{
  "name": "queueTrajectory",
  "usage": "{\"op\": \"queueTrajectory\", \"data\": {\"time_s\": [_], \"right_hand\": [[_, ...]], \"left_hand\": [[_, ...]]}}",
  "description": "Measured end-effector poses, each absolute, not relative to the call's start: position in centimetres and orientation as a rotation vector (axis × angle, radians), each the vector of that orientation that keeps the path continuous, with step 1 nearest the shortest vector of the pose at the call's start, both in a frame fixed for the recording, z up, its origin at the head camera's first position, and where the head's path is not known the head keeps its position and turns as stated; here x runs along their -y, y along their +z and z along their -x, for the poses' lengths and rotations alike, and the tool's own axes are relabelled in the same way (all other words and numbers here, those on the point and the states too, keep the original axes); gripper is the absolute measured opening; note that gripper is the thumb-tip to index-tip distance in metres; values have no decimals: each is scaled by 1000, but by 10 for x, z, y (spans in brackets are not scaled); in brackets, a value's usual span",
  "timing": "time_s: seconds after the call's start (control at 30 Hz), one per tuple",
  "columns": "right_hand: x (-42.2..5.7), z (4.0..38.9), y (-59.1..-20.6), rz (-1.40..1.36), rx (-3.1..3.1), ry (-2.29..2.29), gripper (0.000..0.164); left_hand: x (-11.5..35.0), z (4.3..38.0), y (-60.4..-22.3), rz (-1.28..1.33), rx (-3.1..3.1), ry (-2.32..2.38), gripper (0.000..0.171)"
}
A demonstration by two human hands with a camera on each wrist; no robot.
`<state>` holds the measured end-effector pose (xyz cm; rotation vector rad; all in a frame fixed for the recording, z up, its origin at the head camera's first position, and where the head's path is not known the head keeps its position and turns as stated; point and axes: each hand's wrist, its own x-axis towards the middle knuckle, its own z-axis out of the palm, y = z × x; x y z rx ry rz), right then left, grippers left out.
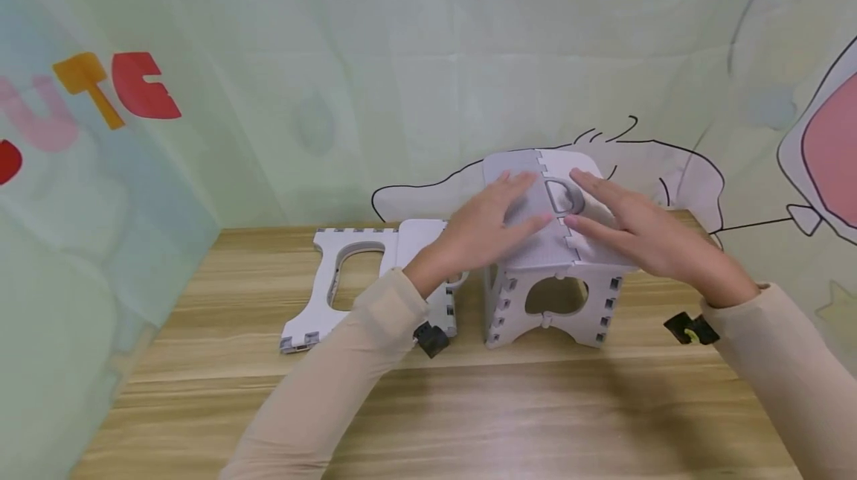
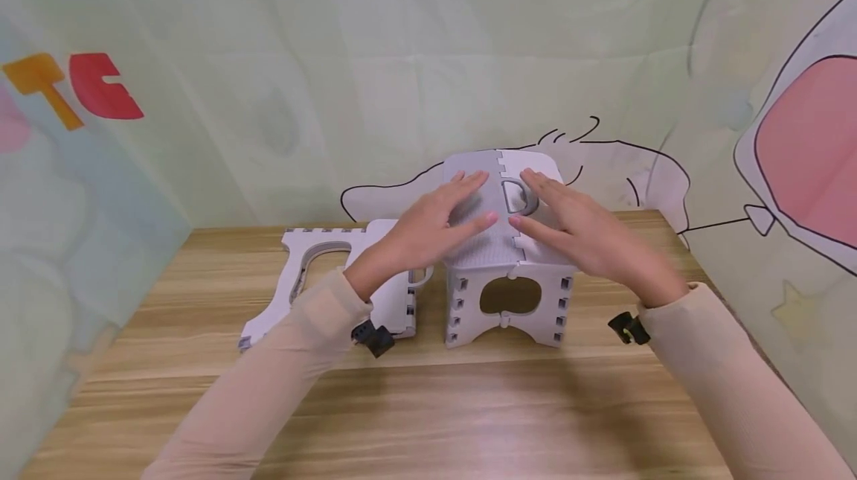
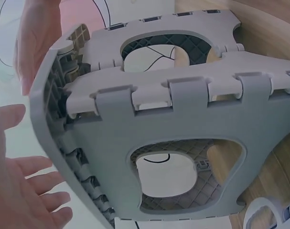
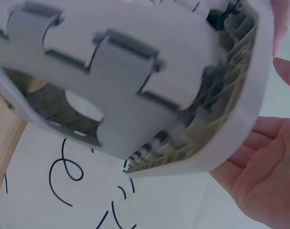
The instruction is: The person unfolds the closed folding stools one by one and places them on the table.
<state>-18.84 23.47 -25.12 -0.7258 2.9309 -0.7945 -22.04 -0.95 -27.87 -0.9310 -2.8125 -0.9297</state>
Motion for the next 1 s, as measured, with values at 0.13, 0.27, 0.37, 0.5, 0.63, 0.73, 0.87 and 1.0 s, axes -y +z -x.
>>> {"op": "queueTrajectory", "data": {"time_s": [0.13,0.27,0.37,0.5,0.63,0.73,0.87,1.0], "right_hand": [[-229,179,-249,736,-2960,-891,69],[-222,168,-249,775,-3032,-1012,62],[-216,160,-251,886,-3104,-1126,52],[-206,149,-254,1116,-3154,-1274,43],[-196,137,-257,1317,-3096,-1383,46],[-189,130,-261,1401,-3026,-1406,51],[-181,122,-268,1485,-2945,-1385,53],[-174,114,-276,1534,-2891,-1331,54]], "left_hand": [[19,219,-278,911,2783,-949,74],[31,216,-280,885,2776,-935,75],[40,212,-281,868,2769,-917,76],[52,203,-282,845,2741,-915,75],[63,191,-283,826,2718,-937,73],[71,183,-284,823,2705,-946,72],[77,174,-288,841,2675,-950,71],[82,165,-292,859,2632,-941,71]]}}
